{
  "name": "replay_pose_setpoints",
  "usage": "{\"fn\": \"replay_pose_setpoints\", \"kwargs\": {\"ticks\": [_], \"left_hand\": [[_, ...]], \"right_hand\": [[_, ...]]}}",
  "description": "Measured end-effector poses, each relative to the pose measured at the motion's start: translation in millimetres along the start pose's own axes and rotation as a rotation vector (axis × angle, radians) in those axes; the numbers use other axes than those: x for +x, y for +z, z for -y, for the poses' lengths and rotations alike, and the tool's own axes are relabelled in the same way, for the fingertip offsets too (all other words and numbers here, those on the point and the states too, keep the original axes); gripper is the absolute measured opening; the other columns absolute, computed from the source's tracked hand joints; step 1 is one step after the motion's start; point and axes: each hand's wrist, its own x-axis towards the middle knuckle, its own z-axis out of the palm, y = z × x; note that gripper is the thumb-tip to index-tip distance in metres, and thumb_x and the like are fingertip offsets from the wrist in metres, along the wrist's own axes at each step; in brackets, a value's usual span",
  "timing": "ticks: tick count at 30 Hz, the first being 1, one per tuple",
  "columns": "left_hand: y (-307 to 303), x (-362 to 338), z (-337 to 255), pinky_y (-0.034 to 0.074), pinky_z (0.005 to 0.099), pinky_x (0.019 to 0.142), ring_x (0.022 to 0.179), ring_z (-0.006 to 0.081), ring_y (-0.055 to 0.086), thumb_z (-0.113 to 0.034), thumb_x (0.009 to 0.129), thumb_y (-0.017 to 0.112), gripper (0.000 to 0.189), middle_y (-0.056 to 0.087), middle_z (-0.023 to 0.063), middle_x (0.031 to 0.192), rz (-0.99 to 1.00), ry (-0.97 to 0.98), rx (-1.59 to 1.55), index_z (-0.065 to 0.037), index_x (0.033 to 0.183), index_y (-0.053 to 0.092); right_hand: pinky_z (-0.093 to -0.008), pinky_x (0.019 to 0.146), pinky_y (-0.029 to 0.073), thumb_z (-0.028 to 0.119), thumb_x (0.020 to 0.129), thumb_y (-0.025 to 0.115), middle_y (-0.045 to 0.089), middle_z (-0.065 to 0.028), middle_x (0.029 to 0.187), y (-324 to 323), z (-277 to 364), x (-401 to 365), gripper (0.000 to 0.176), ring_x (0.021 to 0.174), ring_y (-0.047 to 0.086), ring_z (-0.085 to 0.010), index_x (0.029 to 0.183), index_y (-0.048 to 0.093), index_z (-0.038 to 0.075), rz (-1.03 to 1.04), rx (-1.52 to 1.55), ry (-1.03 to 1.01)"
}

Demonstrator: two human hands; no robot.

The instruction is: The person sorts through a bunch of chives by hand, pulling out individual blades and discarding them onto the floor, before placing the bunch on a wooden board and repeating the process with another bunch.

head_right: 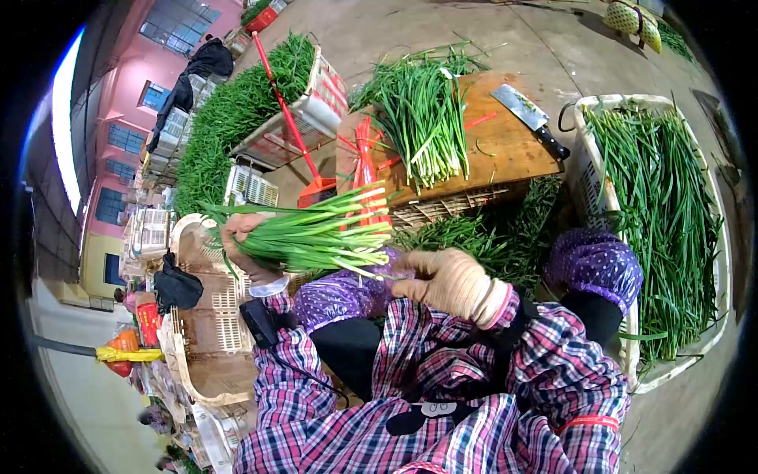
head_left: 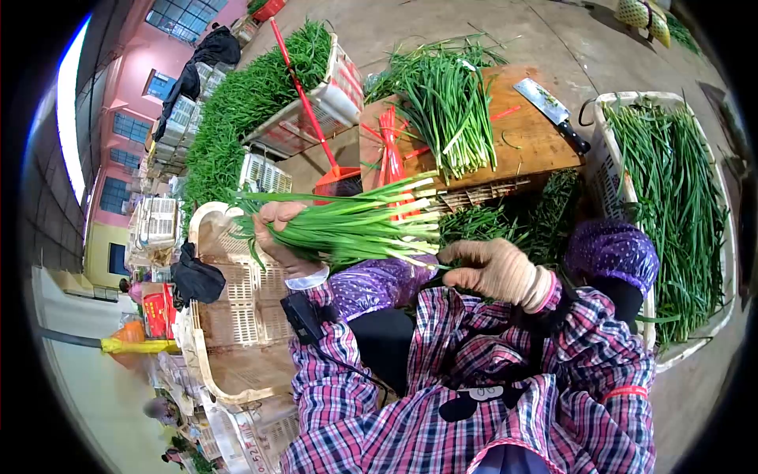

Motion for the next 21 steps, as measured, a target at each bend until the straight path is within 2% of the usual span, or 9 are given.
{"fn": "replay_pose_setpoints", "kwargs": {"ticks": [2,4,6,8,10,12,14,15,21], "left_hand": [[12.9,-1.2,5.9,0.039,0.0245,0.064,0.065,0.0053,0.045,-0.034,0.091,0.048,0.032,0.040,-0.0099,0.058,0.021,-0.031,-0.057,-0.022,0.063,0.038],[2.0,0.5,-2.3,0.036,0.0218,0.057,0.060,0.0037,0.042,-0.033,0.090,0.049,0.033,0.036,-0.0104,0.056,0.096,-0.034,-0.014,-0.022,0.062,0.036],[8.3,1.0,-0.8,0.037,0.0265,0.058,0.062,0.0098,0.043,-0.033,0.091,0.047,0.029,0.037,-0.0065,0.060,0.237,-0.074,0.013,-0.020,0.067,0.037],[8.9,1.9,-1.4,0.037,0.0256,0.058,0.058,0.0085,0.041,-0.032,0.092,0.043,0.030,0.037,-0.0059,0.059,0.248,-0.028,0.005,-0.019,0.066,0.036],[3.3,1.4,-9.9,0.038,0.0244,0.058,0.051,0.0075,0.037,-0.031,0.094,0.040,0.032,0.035,-0.0053,0.058,0.213,0.067,-0.026,-0.018,0.065,0.034],[7.5,-2.5,-10.9,0.039,0.0238,0.058,0.048,0.0069,0.034,-0.026,0.094,0.042,0.033,0.032,-0.0057,0.057,0.142,0.088,-0.002,-0.017,0.064,0.033],[15.1,-1.1,-6.1,0.039,0.0227,0.057,0.048,0.0056,0.035,-0.021,0.093,0.046,0.033,0.030,-0.0070,0.056,0.205,0.124,-0.097,-0.017,0.063,0.033],[17.6,2.1,-5.1,0.035,0.0236,0.053,0.055,0.0053,0.040,-0.016,0.091,0.052,0.033,0.036,-0.0084,0.059,0.311,0.043,-0.073,-0.019,0.062,0.036],[55.4,7.5,17.0,0.039,0.0221,0.051,0.047,0.0053,0.039,-0.012,0.088,0.054,0.033,0.039,-0.0065,0.056,0.340,-0.073,-0.077,-0.015,0.059,0.038]], "right_hand": [[-0.0270,0.059,0.048,0.027,0.087,0.067,0.063,-0.0043,0.068,8.2,4.4,-3.7,0.023,0.062,0.057,-0.0116,0.092,0.067,0.005,0.108,0.262,0.057],[-0.0226,0.053,0.043,0.023,0.089,0.064,0.059,0.0004,0.064,4.3,7.3,-8.4,0.020,0.059,0.051,-0.0052,0.087,0.067,0.003,0.276,0.473,0.157],[-0.0218,0.049,0.041,0.021,0.090,0.063,0.058,0.0016,0.062,-5.1,4.7,-17.0,0.020,0.055,0.049,-0.0047,0.084,0.066,0.002,0.285,0.463,0.107],[-0.0212,0.051,0.042,0.020,0.089,0.063,0.058,0.0021,0.062,-23.5,1.4,-25.4,0.018,0.056,0.051,-0.0048,0.085,0.066,0.003,0.336,0.460,0.258],[-0.0324,0.053,0.047,0.024,0.084,0.067,0.061,-0.0054,0.061,-40.6,-23.5,-35.1,0.016,0.055,0.056,-0.0160,0.088,0.068,0.008,0.235,0.012,0.114],[-0.0405,0.059,0.049,0.014,0.080,0.064,0.065,-0.0090,0.074,-61.4,-23.4,-38.2,0.018,0.064,0.062,-0.0287,0.098,0.066,0.014,0.291,-0.654,0.157],[-0.0429,0.067,0.050,0.005,0.075,0.059,0.065,-0.0085,0.096,-71.5,-25.6,-39.9,0.035,0.080,0.062,-0.0346,0.108,0.061,0.017,0.155,-0.982,-0.042],[-0.0417,0.072,0.051,0.003,0.075,0.056,0.060,-0.0103,0.111,-74.7,-21.5,-41.0,0.042,0.090,0.061,-0.0334,0.114,0.058,0.019,0.051,-0.841,-0.125],[-0.0397,0.091,0.045,0.028,0.072,0.076,0.057,-0.0144,0.118,-59.7,20.1,-8.6,0.059,0.107,0.055,-0.0341,0.123,0.054,0.009,-0.242,-0.298,-0.398]]}}
